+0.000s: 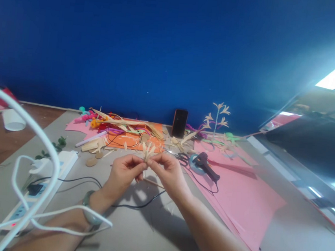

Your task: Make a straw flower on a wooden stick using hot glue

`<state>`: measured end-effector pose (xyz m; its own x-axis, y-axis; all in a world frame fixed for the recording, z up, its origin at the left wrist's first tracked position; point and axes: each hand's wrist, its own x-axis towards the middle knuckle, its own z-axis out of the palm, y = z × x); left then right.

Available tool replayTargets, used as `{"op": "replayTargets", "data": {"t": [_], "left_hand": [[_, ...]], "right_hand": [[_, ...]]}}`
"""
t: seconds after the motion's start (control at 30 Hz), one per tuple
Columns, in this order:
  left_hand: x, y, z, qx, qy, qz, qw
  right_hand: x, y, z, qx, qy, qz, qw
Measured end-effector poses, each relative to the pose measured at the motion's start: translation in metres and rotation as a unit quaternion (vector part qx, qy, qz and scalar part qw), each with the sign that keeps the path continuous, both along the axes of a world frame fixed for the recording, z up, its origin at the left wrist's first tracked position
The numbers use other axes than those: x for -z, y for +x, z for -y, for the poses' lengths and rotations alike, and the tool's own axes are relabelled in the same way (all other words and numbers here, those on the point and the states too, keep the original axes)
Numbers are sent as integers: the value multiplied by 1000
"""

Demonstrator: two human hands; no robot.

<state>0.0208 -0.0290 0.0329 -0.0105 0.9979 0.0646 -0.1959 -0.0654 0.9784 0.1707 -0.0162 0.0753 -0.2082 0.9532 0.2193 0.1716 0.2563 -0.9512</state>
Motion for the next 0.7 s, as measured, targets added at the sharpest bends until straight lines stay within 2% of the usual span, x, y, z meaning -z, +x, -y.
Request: {"op": "replayTargets", "data": {"t": [0.37,0.7], "left_hand": [[-4,0,4,-54,15,-49,997],[0,-2,6,-73,65,-159,982]], "right_hand": [[2,-5,3,32,56,40,997],[5,-9,5,44,72,39,996]]}}
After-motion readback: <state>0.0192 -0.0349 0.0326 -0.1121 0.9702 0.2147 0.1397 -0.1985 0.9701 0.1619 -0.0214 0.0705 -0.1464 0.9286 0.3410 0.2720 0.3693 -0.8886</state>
